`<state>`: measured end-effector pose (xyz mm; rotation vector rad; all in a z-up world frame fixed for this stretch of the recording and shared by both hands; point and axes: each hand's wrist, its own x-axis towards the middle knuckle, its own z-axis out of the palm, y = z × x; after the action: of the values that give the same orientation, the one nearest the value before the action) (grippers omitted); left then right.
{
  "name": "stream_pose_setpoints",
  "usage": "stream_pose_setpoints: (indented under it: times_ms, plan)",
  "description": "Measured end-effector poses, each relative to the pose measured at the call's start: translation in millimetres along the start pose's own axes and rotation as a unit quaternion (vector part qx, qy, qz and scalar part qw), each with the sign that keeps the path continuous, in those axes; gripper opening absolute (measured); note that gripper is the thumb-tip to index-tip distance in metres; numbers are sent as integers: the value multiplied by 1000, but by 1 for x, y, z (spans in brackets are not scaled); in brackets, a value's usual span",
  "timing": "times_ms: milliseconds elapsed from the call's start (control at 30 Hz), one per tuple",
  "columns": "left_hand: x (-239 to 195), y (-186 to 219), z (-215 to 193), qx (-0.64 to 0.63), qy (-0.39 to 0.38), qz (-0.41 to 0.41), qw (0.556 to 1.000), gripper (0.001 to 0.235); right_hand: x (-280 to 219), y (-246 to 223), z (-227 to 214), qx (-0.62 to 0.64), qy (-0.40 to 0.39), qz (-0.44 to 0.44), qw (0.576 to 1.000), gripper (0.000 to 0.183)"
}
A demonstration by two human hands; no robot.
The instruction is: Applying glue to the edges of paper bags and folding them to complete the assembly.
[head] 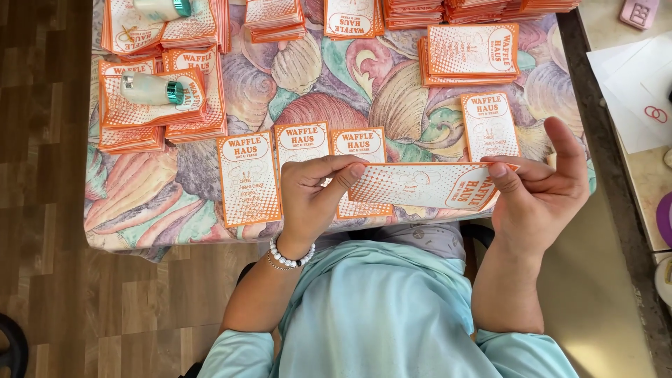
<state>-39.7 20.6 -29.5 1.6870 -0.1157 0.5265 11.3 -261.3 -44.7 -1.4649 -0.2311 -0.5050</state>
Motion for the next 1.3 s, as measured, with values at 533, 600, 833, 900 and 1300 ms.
stream_pose_setpoints:
  times_ms: [533, 600, 833, 900, 1300]
  plan:
    - [-2, 2, 3, 107, 45, 95, 989, 12, 14, -39, 28, -142, -112, -188, 965, 67]
    - [-2, 4, 6, 153, 17, 148, 977, 10, 13, -50, 39, -323, -172, -340, 866, 52]
    - [2, 14, 7, 94, 18, 150, 984, 7, 17, -28, 82, -288, -297, -355, 838, 10]
    - [2, 11, -1, 104, 35, 145, 983, 4, 26, -31, 72, -307, -315, -349, 828, 12]
    - [3, 24, -47, 67, 52, 31, 996, 15, 32, -13, -3, -68, -191, -91, 975, 51]
